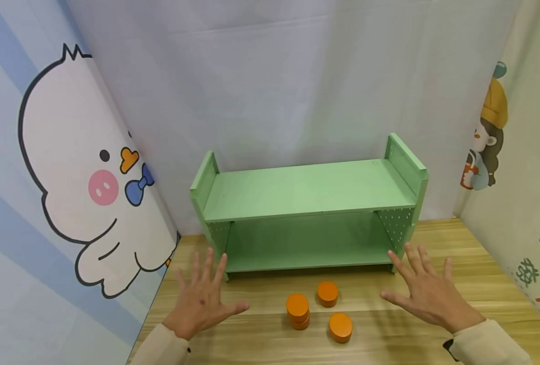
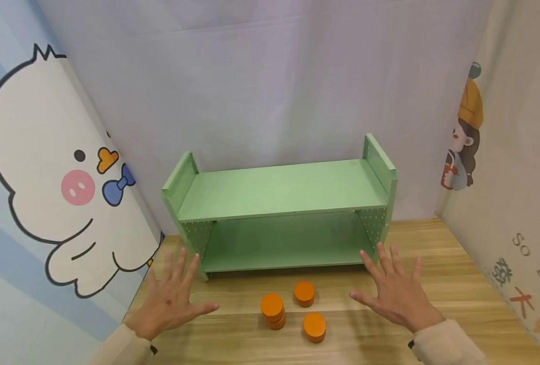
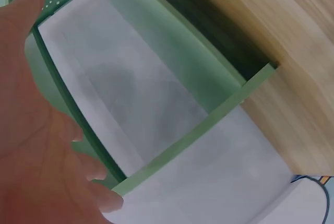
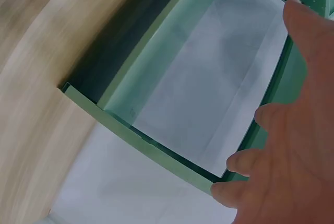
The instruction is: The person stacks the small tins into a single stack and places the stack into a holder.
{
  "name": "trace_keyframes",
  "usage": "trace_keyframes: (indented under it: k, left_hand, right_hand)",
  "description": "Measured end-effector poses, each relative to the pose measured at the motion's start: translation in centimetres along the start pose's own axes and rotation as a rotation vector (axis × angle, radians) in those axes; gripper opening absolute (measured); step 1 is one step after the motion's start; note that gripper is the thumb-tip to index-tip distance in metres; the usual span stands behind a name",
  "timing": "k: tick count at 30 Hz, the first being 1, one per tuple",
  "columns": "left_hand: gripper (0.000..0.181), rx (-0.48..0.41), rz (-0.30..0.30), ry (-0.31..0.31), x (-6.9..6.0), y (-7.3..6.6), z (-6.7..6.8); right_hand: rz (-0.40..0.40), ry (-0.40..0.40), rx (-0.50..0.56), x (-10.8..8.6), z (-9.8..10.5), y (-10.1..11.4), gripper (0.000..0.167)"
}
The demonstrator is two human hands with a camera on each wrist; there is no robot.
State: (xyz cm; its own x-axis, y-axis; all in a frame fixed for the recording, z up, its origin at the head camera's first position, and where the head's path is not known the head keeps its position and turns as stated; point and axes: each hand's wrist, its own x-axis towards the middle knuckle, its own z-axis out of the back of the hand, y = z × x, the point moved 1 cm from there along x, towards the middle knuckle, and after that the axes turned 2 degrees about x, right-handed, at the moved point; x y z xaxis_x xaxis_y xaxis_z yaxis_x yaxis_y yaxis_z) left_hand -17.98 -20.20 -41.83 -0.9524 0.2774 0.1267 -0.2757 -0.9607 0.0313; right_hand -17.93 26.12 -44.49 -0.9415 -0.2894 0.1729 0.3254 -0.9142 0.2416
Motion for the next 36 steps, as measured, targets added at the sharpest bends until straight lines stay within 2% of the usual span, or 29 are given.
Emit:
trace_keyframes:
  k: [6, 12, 18, 36]
  left_hand:
    - [0.119, -0.025, -0.014, 0.002, -0.1, 0.1, -1.1]
    - [0.119, -0.074, 0.002, 0.046, -0.1, -0.1, -1.7]
    - [0.117, -0.168, 0.018, 0.079, -0.1, -0.4, -2.4]
    - [0.112, -0.328, 0.029, 0.072, -0.4, -0.9, -5.1]
  right_hand:
    - [0.017, -0.014, -0.014, -0.1, -0.9, -0.2, 0.09]
    - [0.023, -0.009, -0.033, -0.3, -2.0, -0.3, 0.09]
    - [0.025, 0.011, -0.025, -0.4, -2.8, 0.1, 0.09]
    - [0.062, -0.012, -0.003, -0.9, -5.3, 0.7, 0.092]
